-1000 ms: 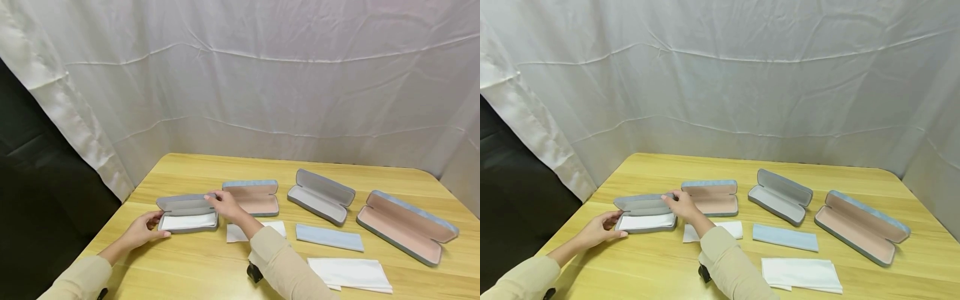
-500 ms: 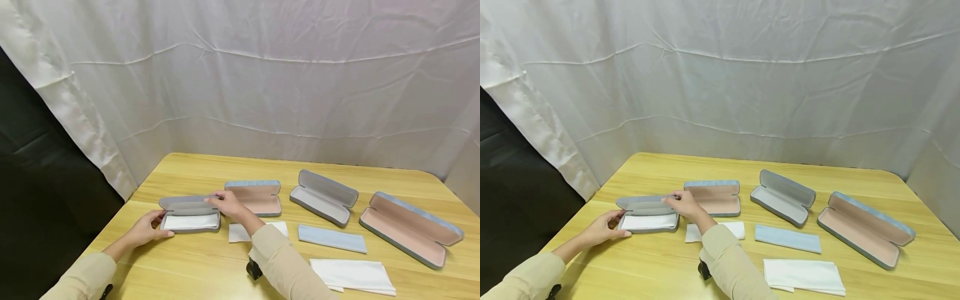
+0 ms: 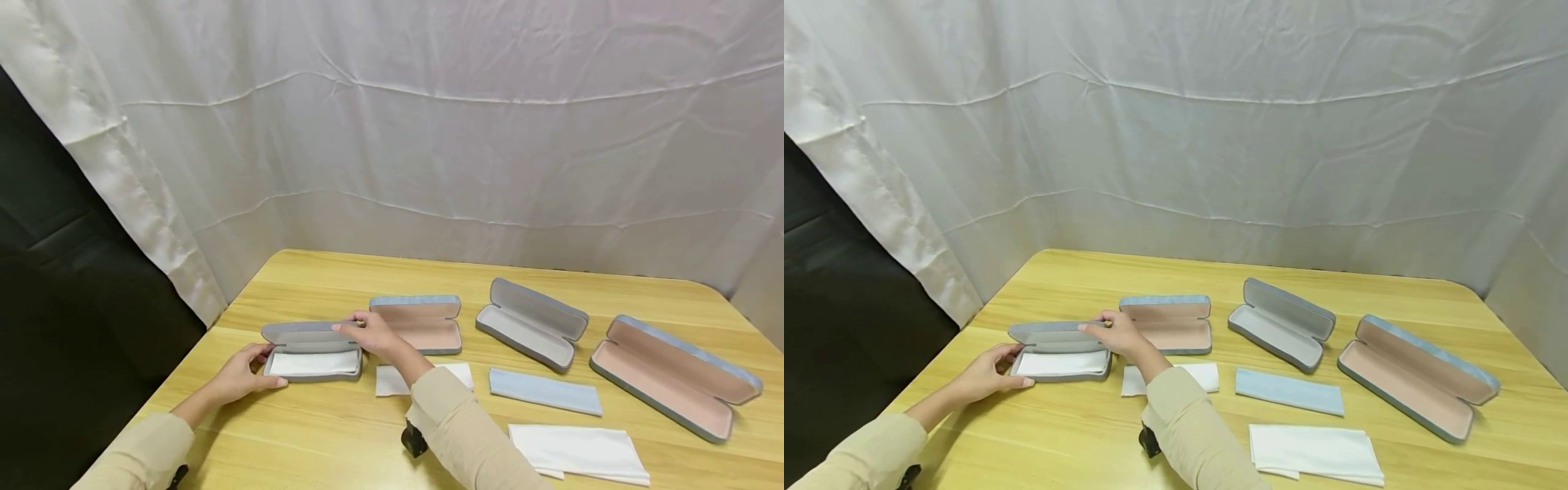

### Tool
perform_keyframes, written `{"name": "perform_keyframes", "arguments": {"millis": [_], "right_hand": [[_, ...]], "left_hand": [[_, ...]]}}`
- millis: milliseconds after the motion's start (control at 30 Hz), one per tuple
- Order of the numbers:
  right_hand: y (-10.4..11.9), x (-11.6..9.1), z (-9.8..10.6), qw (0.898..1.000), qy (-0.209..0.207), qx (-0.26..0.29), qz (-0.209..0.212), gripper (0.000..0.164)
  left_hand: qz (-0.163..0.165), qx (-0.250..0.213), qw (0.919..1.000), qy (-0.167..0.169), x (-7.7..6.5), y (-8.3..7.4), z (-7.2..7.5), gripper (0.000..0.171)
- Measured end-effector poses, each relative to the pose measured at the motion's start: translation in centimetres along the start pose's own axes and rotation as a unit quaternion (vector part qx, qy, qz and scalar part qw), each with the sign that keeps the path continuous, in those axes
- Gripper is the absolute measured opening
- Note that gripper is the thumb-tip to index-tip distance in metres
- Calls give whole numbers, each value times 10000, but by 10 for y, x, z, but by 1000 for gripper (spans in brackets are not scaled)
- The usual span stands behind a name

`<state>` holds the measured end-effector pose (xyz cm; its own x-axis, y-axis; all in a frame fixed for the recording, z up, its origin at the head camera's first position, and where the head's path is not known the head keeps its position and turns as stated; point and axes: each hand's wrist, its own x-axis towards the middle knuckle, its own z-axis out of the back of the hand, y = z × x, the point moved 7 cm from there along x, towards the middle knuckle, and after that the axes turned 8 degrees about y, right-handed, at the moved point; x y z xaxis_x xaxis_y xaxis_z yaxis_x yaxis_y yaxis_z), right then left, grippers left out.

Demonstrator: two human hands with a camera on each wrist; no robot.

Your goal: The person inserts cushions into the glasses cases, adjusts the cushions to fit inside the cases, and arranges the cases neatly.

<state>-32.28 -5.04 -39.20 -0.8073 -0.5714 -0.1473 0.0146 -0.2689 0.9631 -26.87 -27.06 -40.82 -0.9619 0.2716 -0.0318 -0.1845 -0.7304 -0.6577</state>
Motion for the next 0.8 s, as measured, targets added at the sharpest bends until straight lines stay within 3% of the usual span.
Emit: {"name": "perform_keyframes", "arguments": {"millis": [333,800], "right_hand": [[2,0,-2,9996,198,-200,-52,29],[5,-8,-8,9983,309,-365,347,30]], "left_hand": [[102,49,9999,-30,0,-1,0,73],[126,-140,9998,42,0,2,0,73]]}}
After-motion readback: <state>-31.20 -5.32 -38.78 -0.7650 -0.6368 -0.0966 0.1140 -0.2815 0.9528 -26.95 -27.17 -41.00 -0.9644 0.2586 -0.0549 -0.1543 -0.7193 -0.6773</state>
